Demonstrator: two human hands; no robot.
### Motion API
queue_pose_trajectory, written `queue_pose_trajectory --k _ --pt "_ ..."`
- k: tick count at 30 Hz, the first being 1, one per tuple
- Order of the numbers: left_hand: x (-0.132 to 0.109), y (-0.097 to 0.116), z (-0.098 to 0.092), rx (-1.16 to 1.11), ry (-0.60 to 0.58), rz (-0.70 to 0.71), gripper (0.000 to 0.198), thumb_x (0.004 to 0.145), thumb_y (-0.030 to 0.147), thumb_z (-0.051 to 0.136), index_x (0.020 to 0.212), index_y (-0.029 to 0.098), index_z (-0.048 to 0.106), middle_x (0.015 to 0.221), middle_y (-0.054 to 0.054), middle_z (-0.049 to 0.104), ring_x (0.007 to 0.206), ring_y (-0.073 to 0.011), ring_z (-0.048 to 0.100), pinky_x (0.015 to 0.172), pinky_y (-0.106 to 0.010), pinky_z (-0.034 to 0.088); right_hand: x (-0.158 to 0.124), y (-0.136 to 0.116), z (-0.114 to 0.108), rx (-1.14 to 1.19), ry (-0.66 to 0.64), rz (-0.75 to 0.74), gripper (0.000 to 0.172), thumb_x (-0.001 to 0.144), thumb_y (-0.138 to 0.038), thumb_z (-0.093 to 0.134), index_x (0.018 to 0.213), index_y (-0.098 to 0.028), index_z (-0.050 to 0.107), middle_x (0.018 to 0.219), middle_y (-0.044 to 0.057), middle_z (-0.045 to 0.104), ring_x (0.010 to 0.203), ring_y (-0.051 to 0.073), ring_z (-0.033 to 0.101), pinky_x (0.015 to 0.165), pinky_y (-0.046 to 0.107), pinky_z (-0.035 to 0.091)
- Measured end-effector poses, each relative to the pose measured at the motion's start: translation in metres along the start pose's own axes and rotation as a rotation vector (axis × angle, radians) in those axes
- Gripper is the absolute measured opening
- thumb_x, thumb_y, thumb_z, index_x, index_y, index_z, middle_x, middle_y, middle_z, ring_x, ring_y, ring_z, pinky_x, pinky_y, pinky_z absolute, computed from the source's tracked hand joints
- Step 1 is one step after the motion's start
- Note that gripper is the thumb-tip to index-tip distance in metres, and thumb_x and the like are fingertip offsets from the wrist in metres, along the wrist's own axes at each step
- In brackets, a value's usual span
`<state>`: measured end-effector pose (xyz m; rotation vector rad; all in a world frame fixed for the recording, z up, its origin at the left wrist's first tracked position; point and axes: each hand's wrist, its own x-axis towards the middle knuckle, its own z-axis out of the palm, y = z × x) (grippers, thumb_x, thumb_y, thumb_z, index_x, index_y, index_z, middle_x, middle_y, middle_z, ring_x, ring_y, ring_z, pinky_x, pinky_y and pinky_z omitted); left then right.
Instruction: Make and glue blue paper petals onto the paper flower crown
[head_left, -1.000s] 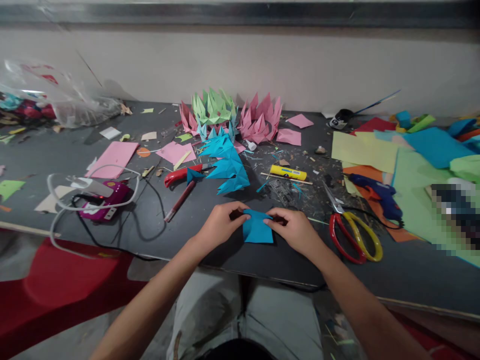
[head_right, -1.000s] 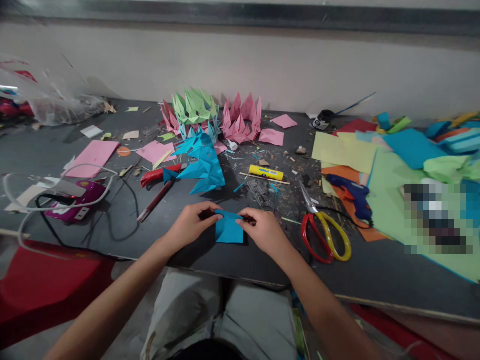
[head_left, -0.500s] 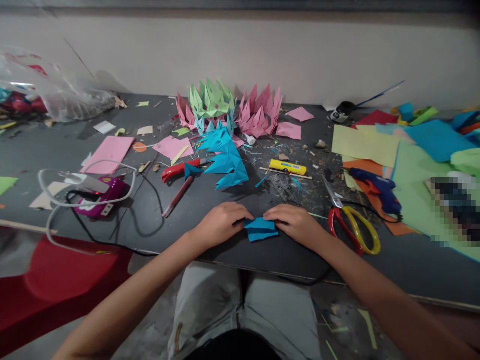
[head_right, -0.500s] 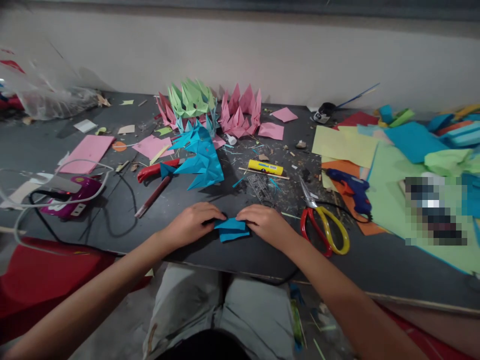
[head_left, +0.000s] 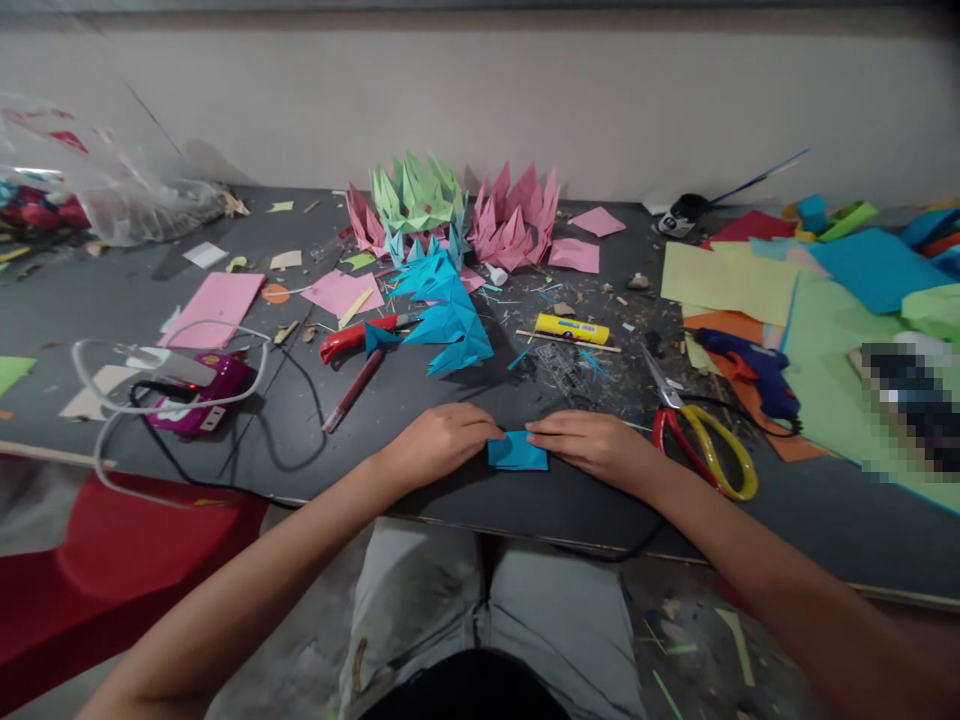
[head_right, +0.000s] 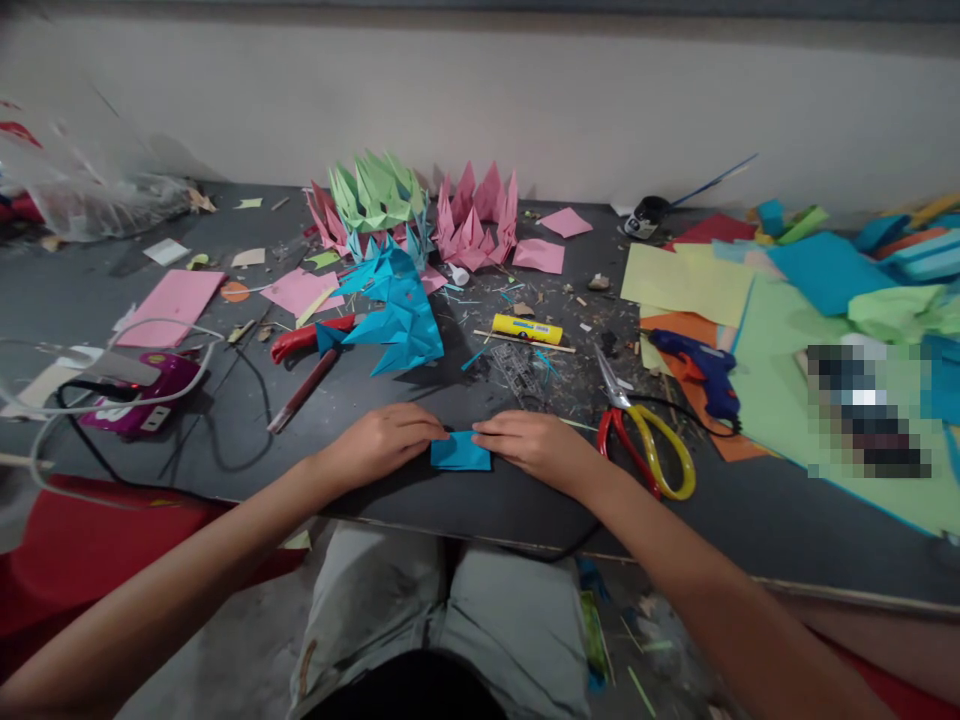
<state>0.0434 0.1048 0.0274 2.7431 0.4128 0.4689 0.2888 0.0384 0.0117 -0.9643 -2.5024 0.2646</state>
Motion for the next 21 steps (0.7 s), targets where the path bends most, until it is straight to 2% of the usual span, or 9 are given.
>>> queue_pose_trajectory --k 7,14,21 --pt "-0.0032 0.0029 -0.0048 0.174 -0.037 0.201 0.028 0.092 0.015 0.036 0.1 0.013 0.062 0.102 -0.011 0.067 0.089 -0.0194 0.062 0.077 -0.031 0.051 -0.0015 -0.002 -0.0048 -0.09 -0.074 -0.021 0.032 0.092 -0.015 0.038 0.112 -0.022 0.062 0.113 0.007 0.066 0.102 0.018 0.062 0.082 0.034 0.055" --pt "-0.0021 0.0056 -0.0083 0.203 -0.135 0.186 0.025 0.09 0.015 0.04 0.103 0.016 0.062 0.103 -0.012 0.065 0.094 -0.0185 0.062 0.08 -0.032 0.051 -0.003 -0.0012 -0.005 -0.097 -0.129 -0.022 0.031 0.091 -0.016 0.041 0.113 -0.025 0.06 0.116 0.006 0.064 0.106 0.018 0.059 0.084 0.034 0.054" --pt "-0.003 0.0053 -0.0074 0.212 -0.139 0.198 0.025 0.091 0.015 0.04 0.102 0.015 0.062 0.106 -0.012 0.065 0.095 -0.0192 0.061 0.081 -0.033 0.051 -0.0031 -0.0037 -0.0062 -0.103 -0.12 -0.03 0.029 0.091 -0.017 0.04 0.11 -0.024 0.062 0.115 0.007 0.065 0.106 0.018 0.059 0.084 0.034 0.054"
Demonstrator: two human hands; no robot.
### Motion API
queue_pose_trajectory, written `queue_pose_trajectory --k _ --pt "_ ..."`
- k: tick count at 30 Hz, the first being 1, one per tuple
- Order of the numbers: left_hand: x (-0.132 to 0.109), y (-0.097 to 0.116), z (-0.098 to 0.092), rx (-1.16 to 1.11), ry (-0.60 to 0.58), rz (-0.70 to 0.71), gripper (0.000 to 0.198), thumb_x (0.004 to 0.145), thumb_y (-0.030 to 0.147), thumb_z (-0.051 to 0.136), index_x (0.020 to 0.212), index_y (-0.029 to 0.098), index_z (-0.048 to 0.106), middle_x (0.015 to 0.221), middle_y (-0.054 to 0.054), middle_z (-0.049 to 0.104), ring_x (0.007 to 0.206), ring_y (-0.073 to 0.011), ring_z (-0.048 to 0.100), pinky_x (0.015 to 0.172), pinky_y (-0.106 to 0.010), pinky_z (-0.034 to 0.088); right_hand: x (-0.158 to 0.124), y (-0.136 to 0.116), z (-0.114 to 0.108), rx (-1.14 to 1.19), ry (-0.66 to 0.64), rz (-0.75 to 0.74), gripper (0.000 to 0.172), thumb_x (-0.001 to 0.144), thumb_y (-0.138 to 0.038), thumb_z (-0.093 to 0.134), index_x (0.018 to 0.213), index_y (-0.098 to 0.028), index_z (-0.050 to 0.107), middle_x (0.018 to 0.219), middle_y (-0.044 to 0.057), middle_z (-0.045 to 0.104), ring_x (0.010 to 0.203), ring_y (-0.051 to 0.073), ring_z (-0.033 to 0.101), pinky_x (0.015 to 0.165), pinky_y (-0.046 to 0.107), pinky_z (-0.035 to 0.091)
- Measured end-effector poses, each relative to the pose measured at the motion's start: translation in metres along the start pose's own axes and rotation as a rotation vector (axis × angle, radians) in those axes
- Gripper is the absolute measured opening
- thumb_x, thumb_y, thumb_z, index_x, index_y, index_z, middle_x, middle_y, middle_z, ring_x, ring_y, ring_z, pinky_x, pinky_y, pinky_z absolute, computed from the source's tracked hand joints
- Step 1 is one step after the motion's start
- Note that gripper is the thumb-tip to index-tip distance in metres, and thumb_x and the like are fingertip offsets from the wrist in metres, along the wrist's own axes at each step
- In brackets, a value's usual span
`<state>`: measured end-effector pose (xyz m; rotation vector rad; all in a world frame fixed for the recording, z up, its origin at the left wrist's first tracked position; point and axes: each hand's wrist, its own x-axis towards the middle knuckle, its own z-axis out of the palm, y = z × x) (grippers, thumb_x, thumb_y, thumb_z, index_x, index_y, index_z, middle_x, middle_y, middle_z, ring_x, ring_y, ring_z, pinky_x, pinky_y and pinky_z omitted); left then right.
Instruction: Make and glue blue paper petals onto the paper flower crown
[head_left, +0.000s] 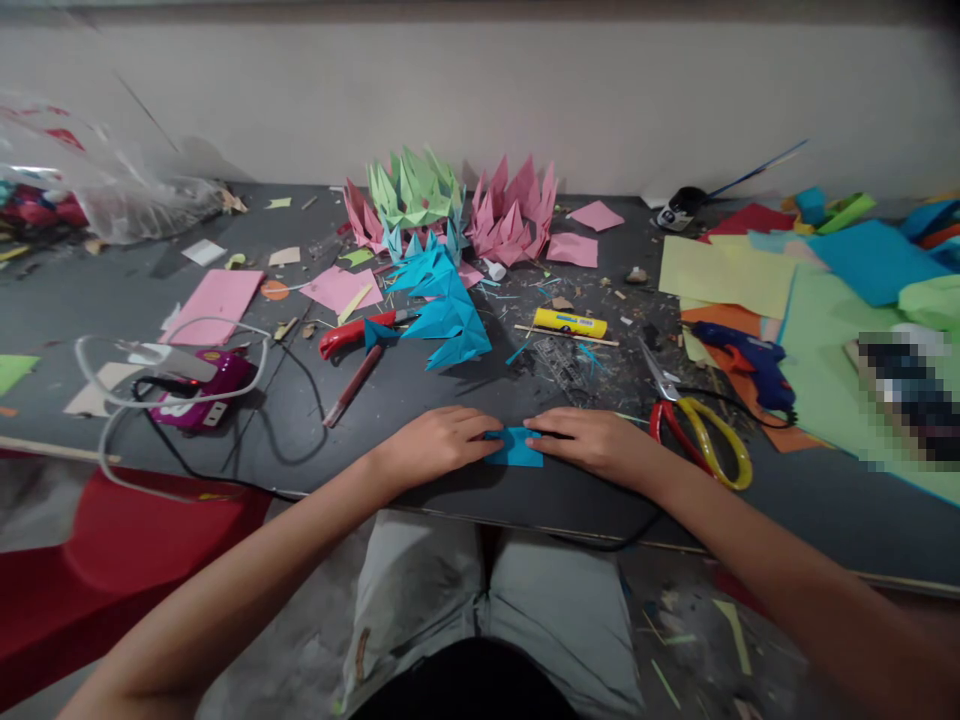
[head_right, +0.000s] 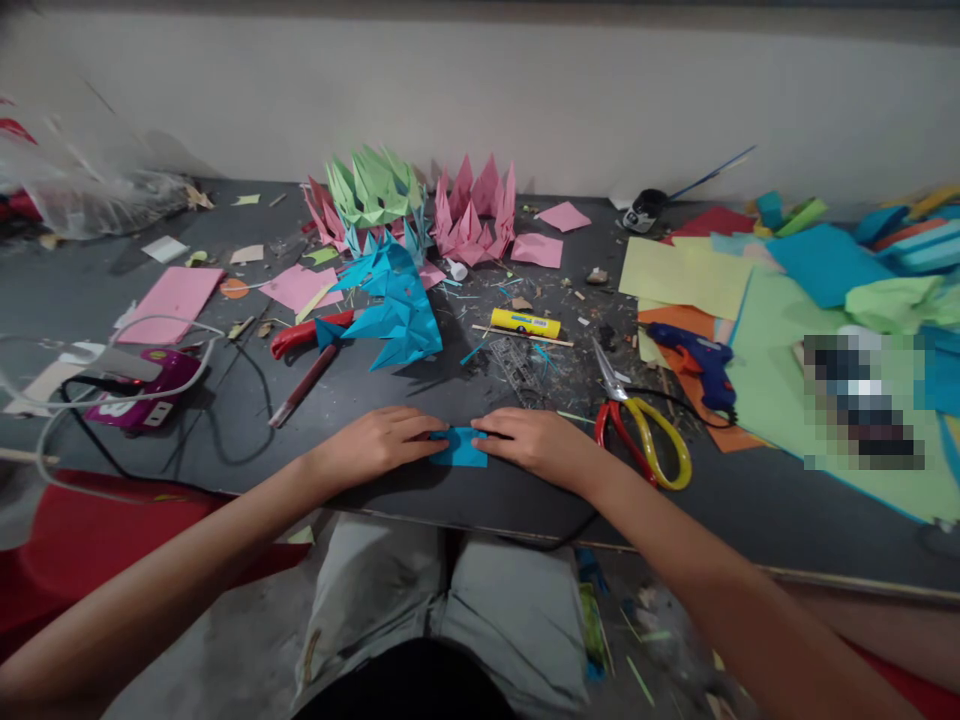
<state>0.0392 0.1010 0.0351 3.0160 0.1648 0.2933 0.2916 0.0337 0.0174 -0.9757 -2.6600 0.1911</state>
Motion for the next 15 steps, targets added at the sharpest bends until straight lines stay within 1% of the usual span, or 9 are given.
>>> queue_pose_trajectory --k 4,9,13,15 --pt "-0.0004 -0.0003 0.0007 -0.009 0.028 0.0 0.026 0.091 0.014 0.039 0.104 0.014 0.061 0.105 -0.012 0.065 0.094 -0.0196 0.061 0.079 -0.032 0.051 0.0005 -0.0009 0.0017 -0.014 0.041 -0.035 0.029 0.092 -0.016 0.038 0.108 -0.021 0.063 0.113 0.008 0.065 0.104 0.019 0.06 0.083 0.033 0.054" --pt "-0.0005 0.0 0.0 -0.007 0.022 0.012 0.024 0.09 0.015 0.04 0.102 0.015 0.061 0.103 -0.011 0.065 0.094 -0.0194 0.061 0.078 -0.031 0.05 0.0022 -0.0037 0.0013 -0.049 0.092 -0.071 0.03 0.093 -0.016 0.037 0.103 -0.019 0.065 0.107 0.01 0.067 0.097 0.019 0.062 0.078 0.033 0.054" --pt "-0.0014 -0.0007 0.0029 -0.029 0.029 0.014 0.025 0.09 0.015 0.04 0.103 0.014 0.061 0.102 -0.012 0.065 0.093 -0.02 0.061 0.078 -0.032 0.05 0.0031 -0.0046 0.0038 -0.069 0.103 -0.066 0.03 0.092 -0.015 0.038 0.101 -0.018 0.066 0.103 0.011 0.068 0.092 0.02 0.063 0.075 0.034 0.054" --pt "-0.0017 -0.0012 0.0059 -0.079 0.062 -0.027 0.026 0.09 0.014 0.039 0.102 0.014 0.062 0.102 -0.011 0.066 0.092 -0.0192 0.061 0.08 -0.031 0.049 0.0033 -0.0045 0.0064 -0.028 0.109 -0.033 0.03 0.09 -0.013 0.039 0.102 -0.018 0.066 0.103 0.011 0.068 0.092 0.02 0.063 0.075 0.035 0.054"
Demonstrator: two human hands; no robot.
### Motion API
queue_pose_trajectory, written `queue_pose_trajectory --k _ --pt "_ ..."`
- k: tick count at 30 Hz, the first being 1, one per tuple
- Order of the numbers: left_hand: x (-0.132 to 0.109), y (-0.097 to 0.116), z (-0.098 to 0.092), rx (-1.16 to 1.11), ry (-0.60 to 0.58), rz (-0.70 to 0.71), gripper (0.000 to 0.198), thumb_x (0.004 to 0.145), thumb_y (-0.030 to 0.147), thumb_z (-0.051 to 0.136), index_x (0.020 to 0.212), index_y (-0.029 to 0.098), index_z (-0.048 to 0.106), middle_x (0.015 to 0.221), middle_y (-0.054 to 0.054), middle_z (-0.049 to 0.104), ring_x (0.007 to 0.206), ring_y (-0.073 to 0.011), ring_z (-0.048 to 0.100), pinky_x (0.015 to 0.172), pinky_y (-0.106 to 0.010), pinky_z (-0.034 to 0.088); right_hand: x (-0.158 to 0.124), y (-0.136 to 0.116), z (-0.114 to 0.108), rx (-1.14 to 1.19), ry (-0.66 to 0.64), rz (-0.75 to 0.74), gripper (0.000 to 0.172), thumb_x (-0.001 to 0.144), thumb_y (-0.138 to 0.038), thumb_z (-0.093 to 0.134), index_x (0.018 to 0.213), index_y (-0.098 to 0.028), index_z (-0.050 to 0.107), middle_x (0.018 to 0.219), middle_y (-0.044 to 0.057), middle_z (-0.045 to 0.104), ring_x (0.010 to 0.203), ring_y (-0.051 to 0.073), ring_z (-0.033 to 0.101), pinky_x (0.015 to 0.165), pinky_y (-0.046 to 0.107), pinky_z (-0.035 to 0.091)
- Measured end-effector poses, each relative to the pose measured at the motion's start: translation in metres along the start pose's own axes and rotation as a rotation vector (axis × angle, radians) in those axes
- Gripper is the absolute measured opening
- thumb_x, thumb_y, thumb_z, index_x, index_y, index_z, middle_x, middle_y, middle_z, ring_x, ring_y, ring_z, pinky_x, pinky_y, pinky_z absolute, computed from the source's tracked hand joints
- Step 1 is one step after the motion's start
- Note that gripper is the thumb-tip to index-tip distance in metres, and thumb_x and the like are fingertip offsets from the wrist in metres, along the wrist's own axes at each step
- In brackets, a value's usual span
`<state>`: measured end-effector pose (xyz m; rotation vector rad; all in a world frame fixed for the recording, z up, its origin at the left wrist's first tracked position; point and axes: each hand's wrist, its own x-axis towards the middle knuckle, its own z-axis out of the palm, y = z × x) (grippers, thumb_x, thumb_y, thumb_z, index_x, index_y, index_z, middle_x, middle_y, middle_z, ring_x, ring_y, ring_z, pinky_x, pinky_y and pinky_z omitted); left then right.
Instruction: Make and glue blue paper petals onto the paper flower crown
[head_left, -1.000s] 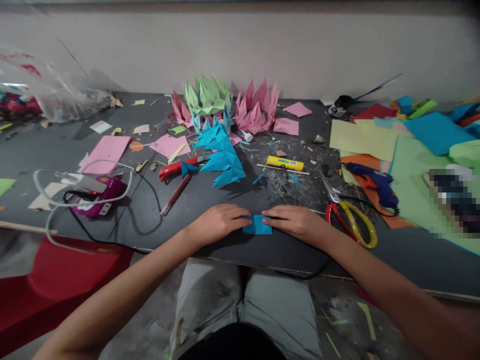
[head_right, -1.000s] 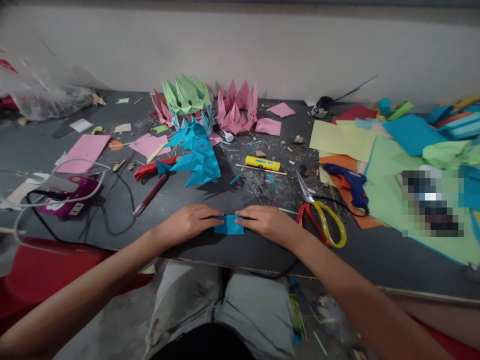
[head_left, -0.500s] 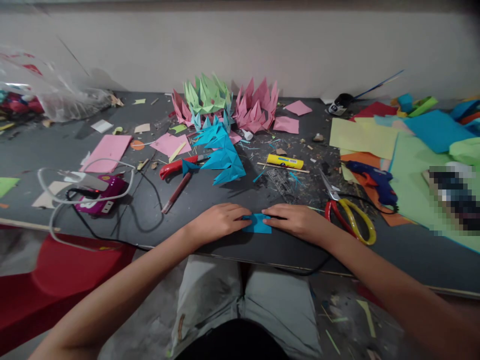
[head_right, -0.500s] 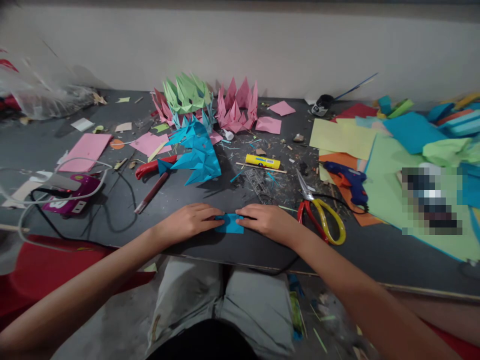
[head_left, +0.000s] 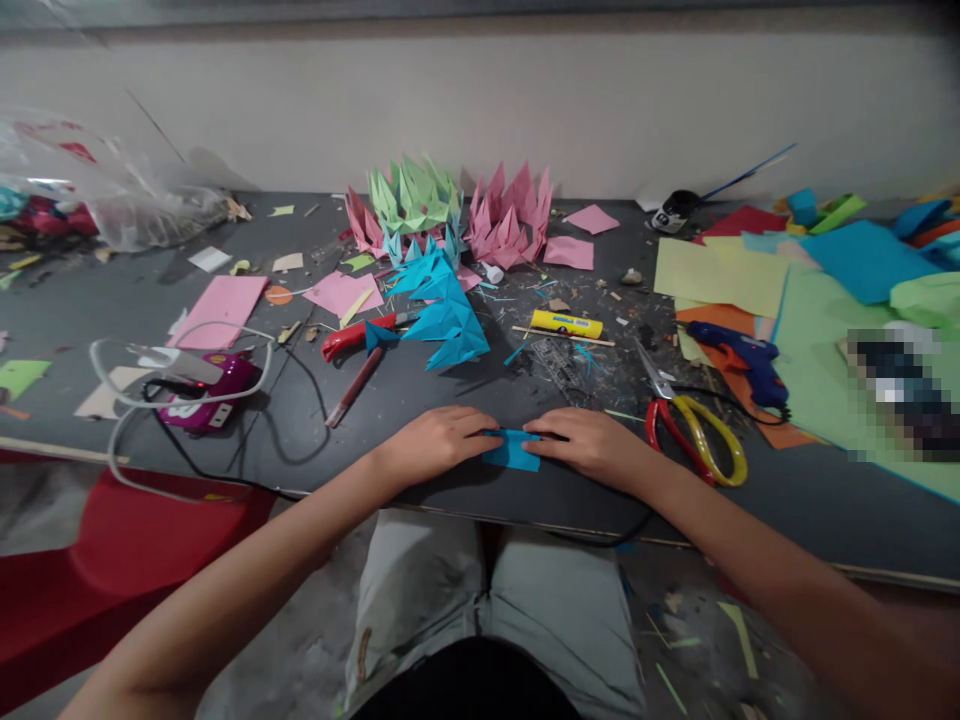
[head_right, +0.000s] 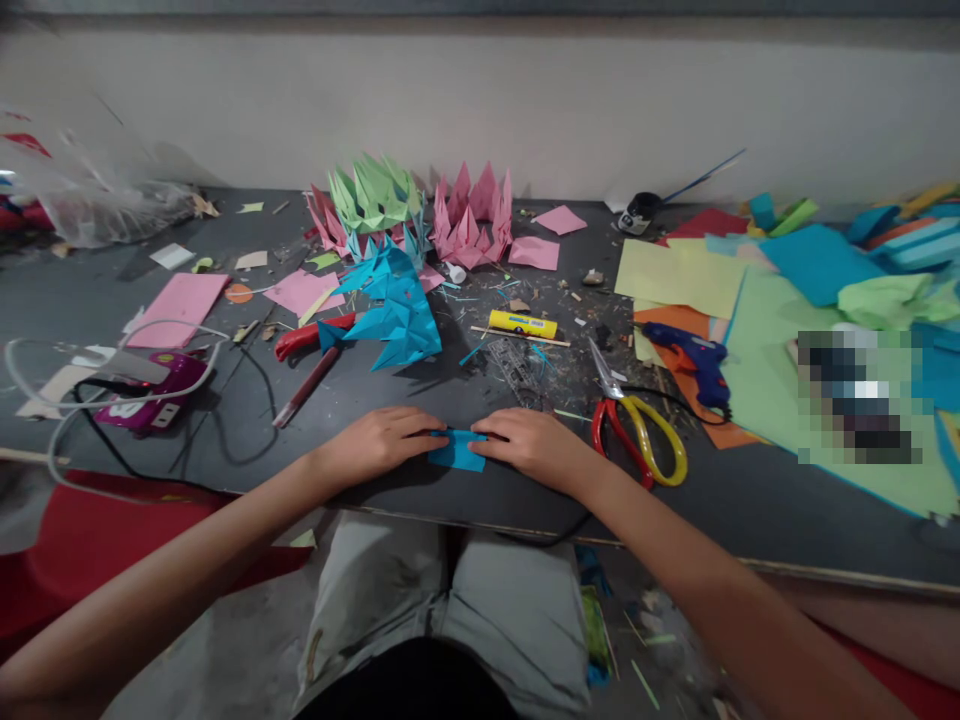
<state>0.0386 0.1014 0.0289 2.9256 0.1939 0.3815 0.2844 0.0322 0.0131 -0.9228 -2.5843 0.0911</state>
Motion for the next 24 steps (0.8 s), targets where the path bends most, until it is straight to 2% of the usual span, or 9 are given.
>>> queue_pose_trajectory --k 3,7,9,12,15,17,19,22,24 --pt "0.002 0.0 0.002 -0.181 0.086 -0.149 0.027 0.087 0.011 0.039 0.1 0.015 0.063 0.099 -0.009 0.066 0.089 -0.0152 0.062 0.079 -0.026 0.049 0.002 -0.002 0.0 0.16 0.017 0.134 0.03 0.087 -0.011 0.041 0.101 -0.02 0.066 0.104 0.008 0.067 0.093 0.019 0.062 0.079 0.035 0.053" --pt "0.011 0.002 -0.003 -0.36 0.149 -0.368 0.026 0.083 0.009 0.042 0.098 0.013 0.062 0.091 -0.008 0.065 0.082 -0.0139 0.061 0.073 -0.023 0.048 0.013 -0.013 -0.013 0.392 0.071 0.402 0.034 0.085 -0.013 0.041 0.112 -0.021 0.061 0.115 0.008 0.062 0.105 0.018 0.058 0.09 0.037 0.048" --pt "0.018 0.003 -0.009 -0.347 0.1 -0.424 0.025 0.081 0.009 0.042 0.096 0.012 0.062 0.089 -0.008 0.064 0.081 -0.0156 0.06 0.072 -0.025 0.047 0.022 -0.018 -0.021 0.491 0.12 0.542 0.033 0.086 -0.021 0.043 0.116 -0.02 0.058 0.115 0.009 0.061 0.102 0.019 0.059 0.086 0.036 0.049" --pt "0.03 0.004 -0.016 -0.33 -0.019 -0.408 0.023 0.078 0.008 0.045 0.093 0.012 0.061 0.089 -0.009 0.064 0.084 -0.0181 0.059 0.074 -0.028 0.045 0.037 -0.021 -0.024 0.58 0.089 0.706 0.042 0.077 -0.033 0.06 0.118 -0.02 0.057 0.1 0.008 0.067 0.079 0.018 0.063 0.066 0.031 0.052" --pt "0.037 0.004 -0.02 -0.349 -0.05 -0.498 0.019 0.077 0.013 0.049 0.092 0.013 0.061 0.083 -0.006 0.064 0.076 -0.0172 0.058 0.068 -0.027 0.043 0.046 -0.015 -0.016 0.596 0.065 0.804 0.034 0.074 -0.027 0.062 0.107 -0.021 0.064 0.079 0.003 0.068 0.065 0.016 0.061 0.061 0.03 0.049" --pt "0.037 0.004 -0.021 -0.396 -0.026 -0.619 0.023 0.078 0.024 0.055 0.099 0.014 0.059 0.081 -0.004 0.064 0.07 -0.0159 0.057 0.062 -0.025 0.041 0.047 -0.009 -0.009 0.68 0.156 0.868 0.023 0.075 -0.026 0.058 0.096 -0.019 0.067 0.076 0.003 0.068 0.066 0.017 0.061 0.061 0.03 0.049" --pt "0.034 0.003 -0.02 -0.457 0.011 -0.699 0.027 0.078 0.031 0.058 0.1 0.016 0.059 0.079 -0.001 0.064 0.067 -0.0147 0.057 0.059 -0.023 0.04 0.043 -0.004 -0.003 0.823 0.256 0.925 0.021 0.074 -0.03 0.059 0.09 -0.017 0.066 0.078 0.004 0.068 0.068 0.017 0.063 0.061 0.029 0.05" --pt "0.026 -0.001 -0.015 -0.478 0.046 -0.727 0.015 0.079 0.028 0.058 0.086 0.016 0.063 0.072 0.001 0.063 0.063 -0.0124 0.055 0.057 -0.022 0.039 0.034 0.0 0.003 0.936 0.271 0.954 0.023 0.071 -0.033 0.063 0.087 -0.016 0.064 0.076 0.004 0.068 0.067 0.017 0.063 0.061 0.03 0.051" --pt "0.02 -0.004 -0.009 -0.433 0.06 -0.71 0.012 0.08 0.026 0.057 0.083 0.016 0.064 0.07 0.001 0.063 0.062 -0.0121 0.055 0.057 -0.022 0.039 0.029 0.001 0.006 0.887 0.228 0.931 0.022 0.07 -0.03 0.065 0.088 -0.017 0.065 0.072 0.003 0.068 0.066 0.018 0.064 0.062 0.031 0.051"
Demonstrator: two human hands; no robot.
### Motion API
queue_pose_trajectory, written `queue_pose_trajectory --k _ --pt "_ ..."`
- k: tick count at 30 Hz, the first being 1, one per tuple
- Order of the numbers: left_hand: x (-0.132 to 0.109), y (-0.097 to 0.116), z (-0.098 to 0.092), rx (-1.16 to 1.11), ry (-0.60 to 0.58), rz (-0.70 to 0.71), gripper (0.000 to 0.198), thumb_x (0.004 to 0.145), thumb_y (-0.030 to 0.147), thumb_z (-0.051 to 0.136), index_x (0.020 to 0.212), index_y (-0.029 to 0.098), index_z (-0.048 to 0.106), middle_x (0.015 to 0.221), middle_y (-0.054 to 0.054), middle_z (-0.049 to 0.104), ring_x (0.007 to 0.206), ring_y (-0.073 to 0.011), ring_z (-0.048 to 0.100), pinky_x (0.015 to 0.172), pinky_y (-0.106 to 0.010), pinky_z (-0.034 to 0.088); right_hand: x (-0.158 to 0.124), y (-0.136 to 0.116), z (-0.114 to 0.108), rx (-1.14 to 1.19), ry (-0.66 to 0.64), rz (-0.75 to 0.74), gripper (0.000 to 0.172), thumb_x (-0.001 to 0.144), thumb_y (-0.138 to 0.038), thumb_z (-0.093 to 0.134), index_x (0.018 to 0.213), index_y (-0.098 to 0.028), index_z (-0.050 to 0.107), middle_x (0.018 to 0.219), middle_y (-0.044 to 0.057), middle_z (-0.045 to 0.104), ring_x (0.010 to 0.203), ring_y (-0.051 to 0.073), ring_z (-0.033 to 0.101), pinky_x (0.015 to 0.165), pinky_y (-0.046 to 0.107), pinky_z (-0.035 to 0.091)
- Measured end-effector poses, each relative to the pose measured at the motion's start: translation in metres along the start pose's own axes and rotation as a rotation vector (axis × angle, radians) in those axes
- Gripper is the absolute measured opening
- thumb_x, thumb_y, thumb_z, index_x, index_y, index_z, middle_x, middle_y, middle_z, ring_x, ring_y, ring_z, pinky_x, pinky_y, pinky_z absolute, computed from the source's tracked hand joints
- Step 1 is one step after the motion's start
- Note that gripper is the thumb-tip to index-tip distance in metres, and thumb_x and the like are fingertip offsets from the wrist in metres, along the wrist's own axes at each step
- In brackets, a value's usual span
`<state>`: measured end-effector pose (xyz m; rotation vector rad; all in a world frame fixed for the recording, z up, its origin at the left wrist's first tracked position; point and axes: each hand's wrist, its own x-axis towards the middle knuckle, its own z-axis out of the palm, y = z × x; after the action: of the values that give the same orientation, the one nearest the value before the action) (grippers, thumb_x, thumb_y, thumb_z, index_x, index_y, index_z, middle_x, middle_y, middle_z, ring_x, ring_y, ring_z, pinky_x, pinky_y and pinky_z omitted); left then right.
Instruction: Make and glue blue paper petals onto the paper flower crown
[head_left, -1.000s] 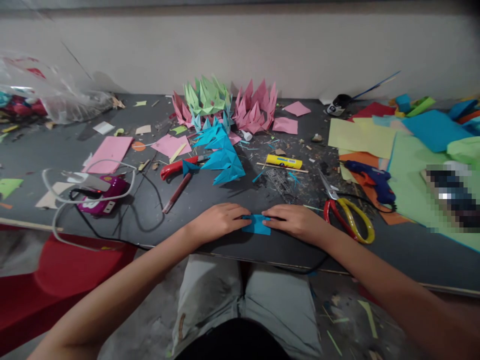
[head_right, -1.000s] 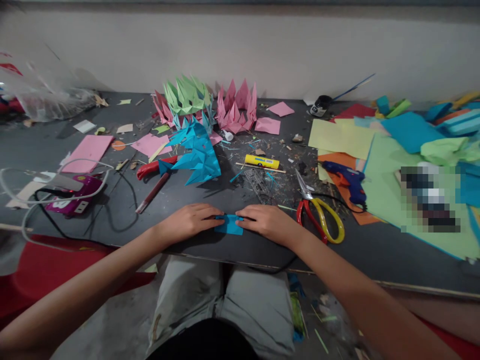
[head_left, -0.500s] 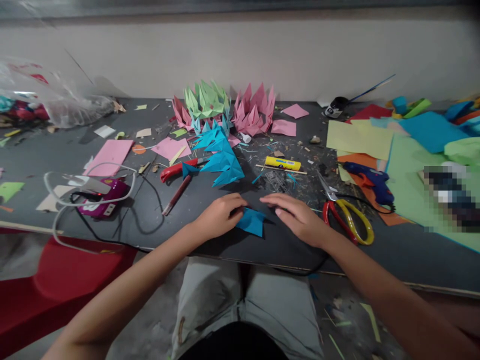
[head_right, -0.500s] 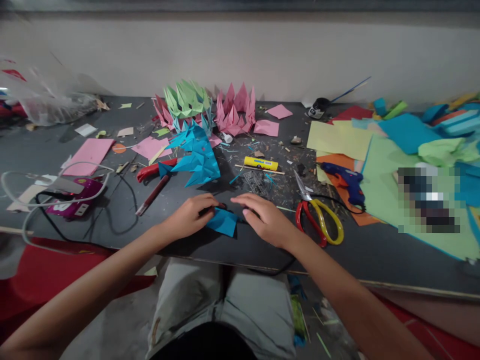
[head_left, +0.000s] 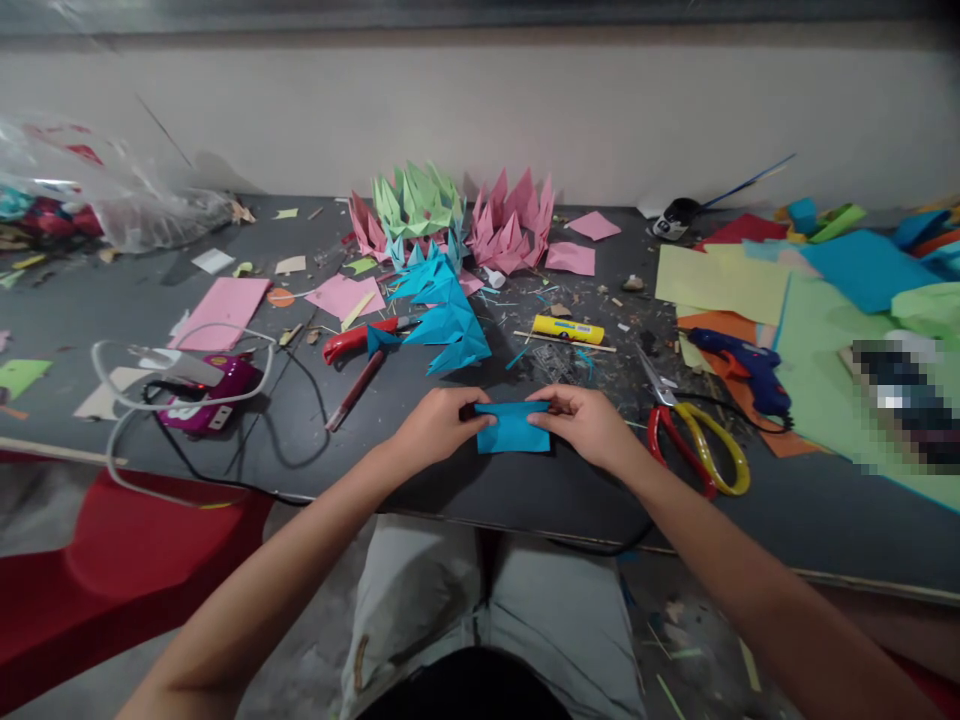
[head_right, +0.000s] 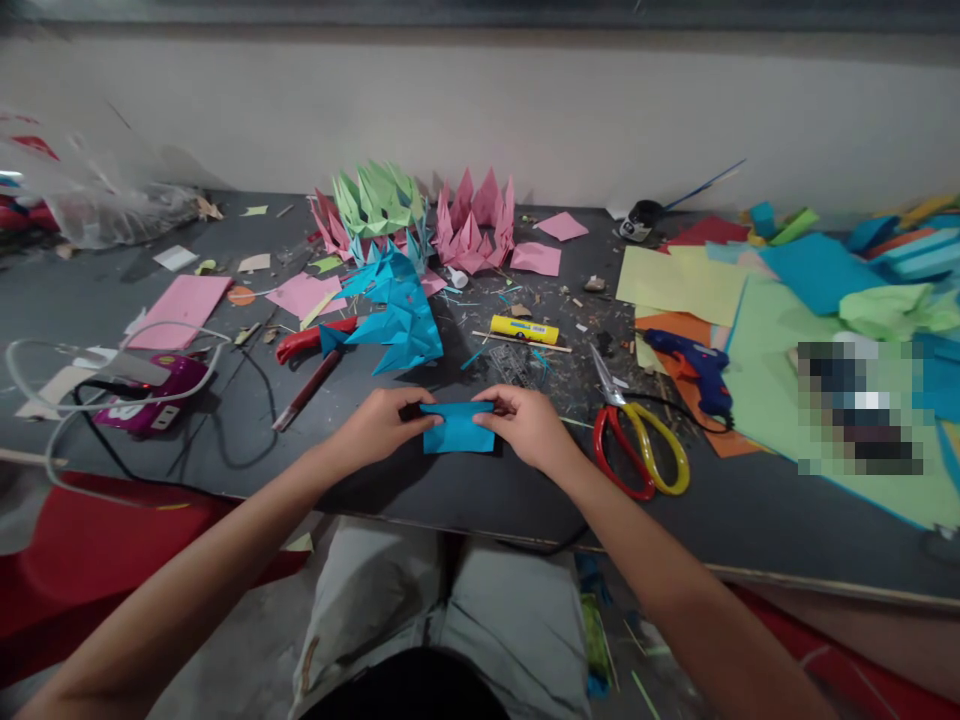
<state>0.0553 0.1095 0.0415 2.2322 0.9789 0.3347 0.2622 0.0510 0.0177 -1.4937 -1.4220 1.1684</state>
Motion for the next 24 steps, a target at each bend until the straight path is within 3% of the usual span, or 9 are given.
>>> queue_pose_trajectory --k 5,9,16,24 --pt "-0.003 -0.016 0.008 0.164 0.054 0.28 0.012 0.084 0.018 0.053 0.09 0.015 0.063 0.086 -0.004 0.067 0.081 -0.0157 0.061 0.073 -0.026 0.046 -0.003 0.005 -0.003 -0.325 -0.034 -0.28 0.013 0.076 -0.017 0.06 0.085 -0.019 0.068 0.083 0.004 0.071 0.076 0.018 0.065 0.071 0.031 0.051" --pt "-0.006 -0.022 0.009 0.267 0.056 0.495 0.019 0.086 0.013 0.046 0.097 0.015 0.062 0.093 -0.006 0.067 0.088 -0.0157 0.061 0.08 -0.027 0.047 -0.002 0.01 -0.01 -0.503 -0.091 -0.538 0.025 0.079 -0.006 0.047 0.084 -0.02 0.068 0.085 0.004 0.07 0.082 0.017 0.065 0.076 0.03 0.052" --pt "-0.012 -0.023 0.006 0.283 0.026 0.57 0.026 0.089 0.013 0.04 0.098 0.015 0.063 0.099 -0.007 0.066 0.089 -0.0149 0.062 0.081 -0.026 0.049 -0.005 0.019 -0.022 -0.619 -0.173 -0.828 0.028 0.086 -0.007 0.042 0.093 -0.016 0.068 0.093 0.008 0.07 0.084 0.016 0.064 0.074 0.028 0.054" --pt "-0.014 -0.024 0.004 0.345 0.026 0.645 0.027 0.091 0.014 0.037 0.099 0.012 0.062 0.1 -0.01 0.067 0.091 -0.0159 0.063 0.083 -0.027 0.051 -0.008 0.02 -0.025 -0.709 -0.184 -0.901 0.03 0.091 -0.015 0.039 0.097 -0.016 0.068 0.098 0.01 0.069 0.088 0.017 0.063 0.076 0.031 0.055"
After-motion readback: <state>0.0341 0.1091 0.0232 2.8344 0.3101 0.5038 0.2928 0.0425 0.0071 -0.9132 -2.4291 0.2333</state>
